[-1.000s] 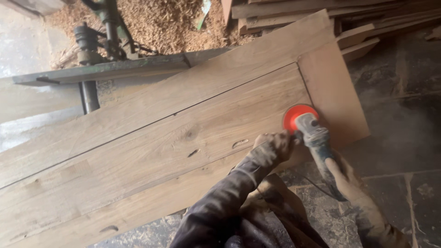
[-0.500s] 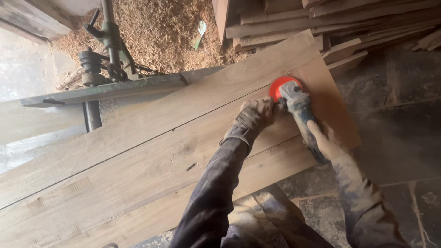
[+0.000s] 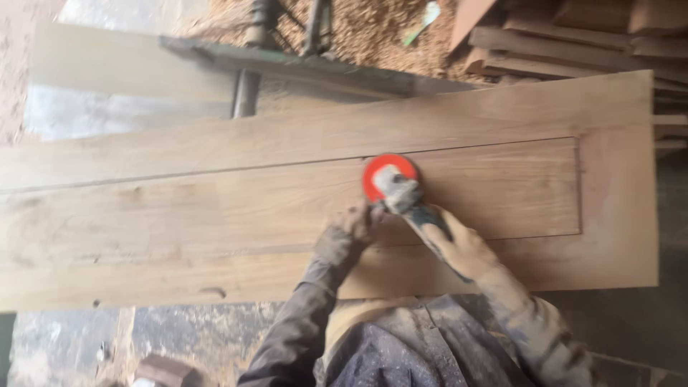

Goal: The person uses an angle grinder with a sanding disc to smooth the surface of a large wooden board. The person moves the tool across the board in a systematic manner, covering different sections of the surface.

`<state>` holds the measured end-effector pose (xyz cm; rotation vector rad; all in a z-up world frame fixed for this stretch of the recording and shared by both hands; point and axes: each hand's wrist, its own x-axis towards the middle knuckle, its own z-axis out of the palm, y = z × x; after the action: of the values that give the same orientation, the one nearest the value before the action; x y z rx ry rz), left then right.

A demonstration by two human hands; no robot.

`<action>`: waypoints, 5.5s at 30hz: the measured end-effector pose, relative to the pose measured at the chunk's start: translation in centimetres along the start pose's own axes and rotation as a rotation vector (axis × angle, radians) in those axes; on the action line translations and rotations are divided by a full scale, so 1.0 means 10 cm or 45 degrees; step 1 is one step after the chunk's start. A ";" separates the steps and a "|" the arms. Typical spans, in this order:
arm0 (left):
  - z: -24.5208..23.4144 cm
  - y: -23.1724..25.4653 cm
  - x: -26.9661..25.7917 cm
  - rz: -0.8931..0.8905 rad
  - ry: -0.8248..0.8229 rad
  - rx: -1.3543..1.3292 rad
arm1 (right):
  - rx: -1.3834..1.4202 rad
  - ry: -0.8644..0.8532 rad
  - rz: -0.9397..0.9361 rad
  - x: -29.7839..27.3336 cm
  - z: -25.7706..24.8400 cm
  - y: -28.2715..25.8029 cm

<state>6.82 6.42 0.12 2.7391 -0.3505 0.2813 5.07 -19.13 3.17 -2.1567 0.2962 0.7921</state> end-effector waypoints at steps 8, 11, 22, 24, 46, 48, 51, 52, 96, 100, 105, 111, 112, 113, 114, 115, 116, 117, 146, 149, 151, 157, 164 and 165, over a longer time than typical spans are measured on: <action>-0.96 -1.06 -0.46 -0.117 -0.682 0.439 | -0.137 -0.290 -0.186 0.29 0.88 -1.30; -0.93 -1.13 -0.40 -0.377 -0.819 0.264 | -0.199 -0.291 -0.142 0.33 0.86 -1.32; 0.03 0.10 0.41 -0.167 -0.621 -0.284 | 0.018 0.031 0.002 0.07 -0.26 -0.01; 0.17 0.30 0.56 -0.096 -0.605 -0.290 | 0.064 0.091 -0.007 0.07 -0.43 0.20; 1.32 1.84 1.29 0.381 -0.287 -0.392 | 0.230 0.361 0.280 -0.22 -1.57 1.39; 1.39 1.96 1.29 0.559 -0.092 -0.338 | 0.216 0.435 0.247 -0.27 -1.62 1.54; 1.45 2.12 1.21 0.532 -0.050 -0.356 | 0.368 0.466 0.297 -0.38 -1.56 1.77; 1.45 2.13 1.18 0.471 -0.075 -0.379 | 0.483 0.440 0.317 -0.40 -1.50 1.84; -1.26 -2.60 -0.32 -0.391 -0.762 -0.289 | -0.086 -0.128 0.112 0.28 2.04 -2.09; -1.08 -2.38 -0.22 -0.296 -0.760 -0.302 | -0.050 -0.080 0.077 0.23 1.85 -1.87; -0.89 -2.01 -0.20 -0.236 -0.720 -0.262 | -0.050 -0.014 0.050 0.14 1.59 -1.51; -0.58 -1.51 -0.12 -0.194 -0.746 -0.273 | -0.020 0.033 0.052 0.02 1.22 -1.03; -0.51 -1.43 -0.11 -0.190 -0.747 -0.267 | -0.014 0.045 0.044 0.01 1.16 -0.95; -0.44 -1.35 -0.10 -0.170 -0.714 -0.293 | -0.009 0.056 0.030 0.00 1.10 -0.87; -0.38 -1.28 -0.09 -0.150 -0.682 -0.319 | 0.030 0.055 0.091 -0.02 1.04 -0.78; -0.32 -1.19 -0.06 -0.129 -0.644 -0.345 | 0.066 0.058 0.149 -0.03 0.98 -0.68; -0.26 -1.11 -0.04 -0.072 -0.597 -0.307 | 0.102 0.061 0.207 -0.04 0.92 -0.58; -0.20 -1.00 -0.02 -0.017 -0.552 -0.274 | 0.149 0.076 0.230 -0.07 0.85 -0.47; -0.34 -0.92 -0.79 -0.328 -0.869 -0.357 | -0.114 -0.108 0.172 -0.25 1.01 -0.53; -0.19 -0.72 -0.69 -0.280 -0.836 -0.358 | -0.158 -0.065 0.155 -0.27 0.86 -0.25; -0.11 -0.63 -0.63 -0.233 -0.775 -0.352 | -0.156 -0.051 0.190 -0.26 0.79 -0.12; 0.02 -0.43 -0.47 -0.199 -0.739 -0.360 | -0.149 0.025 0.091 -0.22 0.58 0.11; 0.19 -0.28 -0.09 0.213 -0.516 -0.292 | 0.006 0.103 0.328 -0.15 0.35 0.32; 0.22 -0.23 -0.02 0.192 -0.529 -0.285 | 0.037 0.132 0.337 -0.18 0.32 0.35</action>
<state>7.63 7.71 -2.73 2.5356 -0.6563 -0.2810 0.71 -19.10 0.58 -2.1613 0.6529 0.8172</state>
